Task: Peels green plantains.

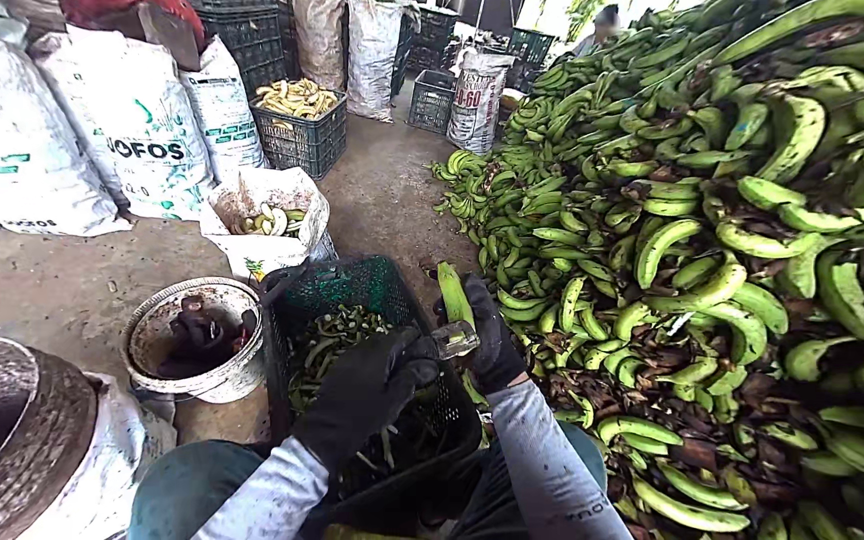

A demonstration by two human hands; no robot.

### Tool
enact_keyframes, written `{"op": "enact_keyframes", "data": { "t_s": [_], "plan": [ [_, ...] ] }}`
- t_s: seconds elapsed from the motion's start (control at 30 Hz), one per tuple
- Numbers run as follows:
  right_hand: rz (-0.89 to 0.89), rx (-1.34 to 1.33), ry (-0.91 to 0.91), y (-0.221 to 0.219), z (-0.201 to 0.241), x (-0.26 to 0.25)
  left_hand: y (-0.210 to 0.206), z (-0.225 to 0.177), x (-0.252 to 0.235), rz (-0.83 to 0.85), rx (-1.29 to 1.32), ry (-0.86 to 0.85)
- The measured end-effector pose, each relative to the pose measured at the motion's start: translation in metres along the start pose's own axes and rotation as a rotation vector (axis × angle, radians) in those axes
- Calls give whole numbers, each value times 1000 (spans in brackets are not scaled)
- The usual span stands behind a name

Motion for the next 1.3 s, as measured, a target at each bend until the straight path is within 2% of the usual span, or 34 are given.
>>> {"op": "enact_keyframes", "data": {
  "t_s": [0.13, 0.27, 0.4, 0.5, 0.6, 0.67, 0.73, 0.8, 0.87, 0.93, 1.03, 1.13, 1.2, 1.3],
  "plan": [
    [37, -31, -31, -14, -20, 3, -3, 21, -8, -25, -8, 44],
    [133, -128, -127, -35, -47, 18, 15, 48, -18, -241, -144, 175],
    [162, -149, -149, -31, -54, 30, 53, 77, -16, -429, -47, 302],
    [170, -216, -96, -13, -45, 18, 46, 67, -8, -308, 179, 239],
    [100, -87, 48, -2, -27, 7, 12, 41, 0, -28, 384, 120],
    [46, -13, 90, 1, -23, 4, -5, 25, 6, 62, 448, 26],
    [82, -25, 66, -4, -27, 3, -12, 28, 5, 50, 376, -20],
    [183, -131, -35, -15, -42, 7, -6, 45, -2, -61, 128, 6],
    [263, -208, -154, -26, -58, 15, 11, 61, -10, -212, -92, 85],
    [269, -152, -164, -29, -64, 23, 32, 73, -15, -327, -107, 213],
    [216, -151, -123, -21, -61, 20, 46, 78, -10, -409, 48, 257],
    [78, -63, 98, -10, -37, 5, 23, 59, -2, -287, 270, 206],
    [-74, 127, 265, -6, -15, 0, 0, 43, 7, -159, 354, 193],
    [-342, 285, 417, -10, 13, 2, -13, 20, 15, -145, 333, 135]
  ]
}}
Point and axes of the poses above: each hand's wrist, its own x-axis away from the middle knuckle, its own y-axis out of the back of the hand, z = x × y, the point moved 6 cm from there along -x, towards the middle knuckle, and after that the axes turned 4 degrees about -y, right-handed, at the moved point
